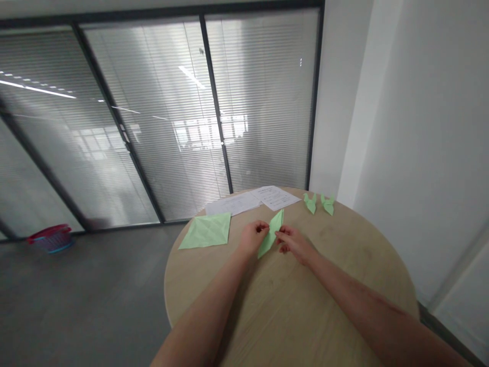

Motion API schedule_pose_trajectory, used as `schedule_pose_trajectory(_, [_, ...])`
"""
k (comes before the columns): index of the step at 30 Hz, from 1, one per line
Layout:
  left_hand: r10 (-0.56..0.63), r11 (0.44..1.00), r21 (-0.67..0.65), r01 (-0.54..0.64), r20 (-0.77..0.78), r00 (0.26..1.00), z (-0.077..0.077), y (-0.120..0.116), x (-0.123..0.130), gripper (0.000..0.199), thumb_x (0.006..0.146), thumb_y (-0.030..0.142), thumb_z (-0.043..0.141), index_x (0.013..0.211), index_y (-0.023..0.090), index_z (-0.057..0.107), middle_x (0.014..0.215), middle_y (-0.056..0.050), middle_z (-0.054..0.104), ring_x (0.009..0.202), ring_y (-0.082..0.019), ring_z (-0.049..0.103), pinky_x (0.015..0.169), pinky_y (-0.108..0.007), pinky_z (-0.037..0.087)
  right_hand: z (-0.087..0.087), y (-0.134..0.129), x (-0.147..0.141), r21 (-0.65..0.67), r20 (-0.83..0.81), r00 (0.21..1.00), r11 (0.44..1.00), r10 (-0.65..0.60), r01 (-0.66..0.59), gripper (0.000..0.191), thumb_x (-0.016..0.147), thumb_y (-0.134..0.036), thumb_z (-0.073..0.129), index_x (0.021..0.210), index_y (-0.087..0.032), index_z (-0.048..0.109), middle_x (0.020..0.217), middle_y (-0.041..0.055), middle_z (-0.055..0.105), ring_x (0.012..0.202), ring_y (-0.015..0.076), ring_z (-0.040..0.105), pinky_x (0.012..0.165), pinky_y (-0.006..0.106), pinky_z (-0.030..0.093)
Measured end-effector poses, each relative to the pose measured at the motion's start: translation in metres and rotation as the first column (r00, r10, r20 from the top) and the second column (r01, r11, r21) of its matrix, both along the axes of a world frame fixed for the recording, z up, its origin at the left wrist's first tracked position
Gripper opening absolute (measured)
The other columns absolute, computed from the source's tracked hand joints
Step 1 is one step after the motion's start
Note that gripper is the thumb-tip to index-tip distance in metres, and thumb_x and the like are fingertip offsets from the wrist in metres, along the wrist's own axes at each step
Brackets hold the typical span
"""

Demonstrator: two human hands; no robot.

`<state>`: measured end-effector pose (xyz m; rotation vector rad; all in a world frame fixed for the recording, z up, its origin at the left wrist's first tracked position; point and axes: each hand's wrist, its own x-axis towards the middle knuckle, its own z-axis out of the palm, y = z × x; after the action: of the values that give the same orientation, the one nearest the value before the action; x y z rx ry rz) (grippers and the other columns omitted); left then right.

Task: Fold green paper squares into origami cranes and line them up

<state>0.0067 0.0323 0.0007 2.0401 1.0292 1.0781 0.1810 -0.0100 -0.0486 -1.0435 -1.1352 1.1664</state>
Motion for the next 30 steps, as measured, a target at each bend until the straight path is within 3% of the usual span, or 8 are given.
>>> schedule_pose_trajectory(4, [0.038,0.997,0.064,-0.036,-0.032,0.999,0.002,-0.002,0.000,0.016,0.086,0.023,0.063,0.086,0.015,0.077,0.090,-0.009,0.077,0.084,-0.022,0.068,0.079,-0.033,0.049,0.004,-0.003,-0.001,0.008,-0.017,0.999,0.999,0.033,-0.032,0.026,0.078,-0.041,0.073,0.090,-0.021,0.063,0.090,0.0053,0.068,0.085,0.0217,0.066,0.050,0.024,0.048])
schedule_pose_trajectory(8, [0.052,0.990,0.136,-0.040,-0.090,0.995,0.004,-0.004,0.000,0.026,0.090,0.032,0.061,0.076,0.016,0.076,0.081,-0.008,0.074,0.078,-0.021,0.066,0.073,-0.032,0.047,0.007,-0.006,-0.002,0.010,-0.036,0.998,0.998,0.060,-0.060,0.030,0.078,-0.044,0.073,0.094,-0.021,0.063,0.096,0.0056,0.069,0.093,0.0235,0.066,0.055,0.024,0.050])
schedule_pose_trajectory(17, [-0.078,0.994,0.066,0.087,-0.137,0.987,0.001,-0.007,0.002,0.032,0.093,0.037,0.056,0.089,0.018,0.081,0.086,-0.008,0.079,0.077,-0.022,0.068,0.071,-0.032,0.048,0.011,-0.009,0.000,0.028,-0.050,0.991,0.992,0.123,-0.122,0.032,0.078,-0.047,0.077,0.095,-0.022,0.069,0.113,0.0089,0.071,0.116,0.0289,0.062,0.069,0.029,0.055])
schedule_pose_trajectory(21, [-0.076,0.995,0.059,0.082,-0.103,0.992,0.002,-0.007,0.002,0.032,0.092,0.037,0.056,0.089,0.015,0.080,0.086,-0.009,0.079,0.079,-0.022,0.068,0.073,-0.031,0.049,0.008,-0.007,0.000,0.019,-0.064,0.991,0.993,0.114,-0.113,0.033,0.077,-0.048,0.076,0.098,-0.022,0.071,0.113,0.0087,0.071,0.115,0.0288,0.063,0.071,0.030,0.055])
schedule_pose_trajectory(26, [-0.029,0.997,0.067,0.031,-0.023,0.999,0.005,-0.009,0.002,0.018,0.086,0.028,0.062,0.085,0.016,0.075,0.084,-0.008,0.075,0.078,-0.020,0.066,0.072,-0.030,0.049,0.010,-0.009,0.000,0.026,-0.066,0.991,0.993,0.121,-0.119,0.035,0.078,-0.049,0.077,0.098,-0.021,0.073,0.110,0.0088,0.071,0.110,0.0273,0.065,0.071,0.030,0.055])
schedule_pose_trajectory(30, [-0.064,0.998,-0.001,0.064,0.055,0.996,0.003,-0.006,0.004,0.008,0.083,0.022,0.064,0.082,0.016,0.070,0.080,-0.005,0.071,0.075,-0.017,0.064,0.072,-0.029,0.051,0.012,-0.010,-0.001,0.032,-0.063,0.991,0.993,0.116,-0.114,0.037,0.078,-0.051,0.078,0.096,-0.020,0.071,0.102,0.0081,0.073,0.100,0.0246,0.068,0.071,0.030,0.055])
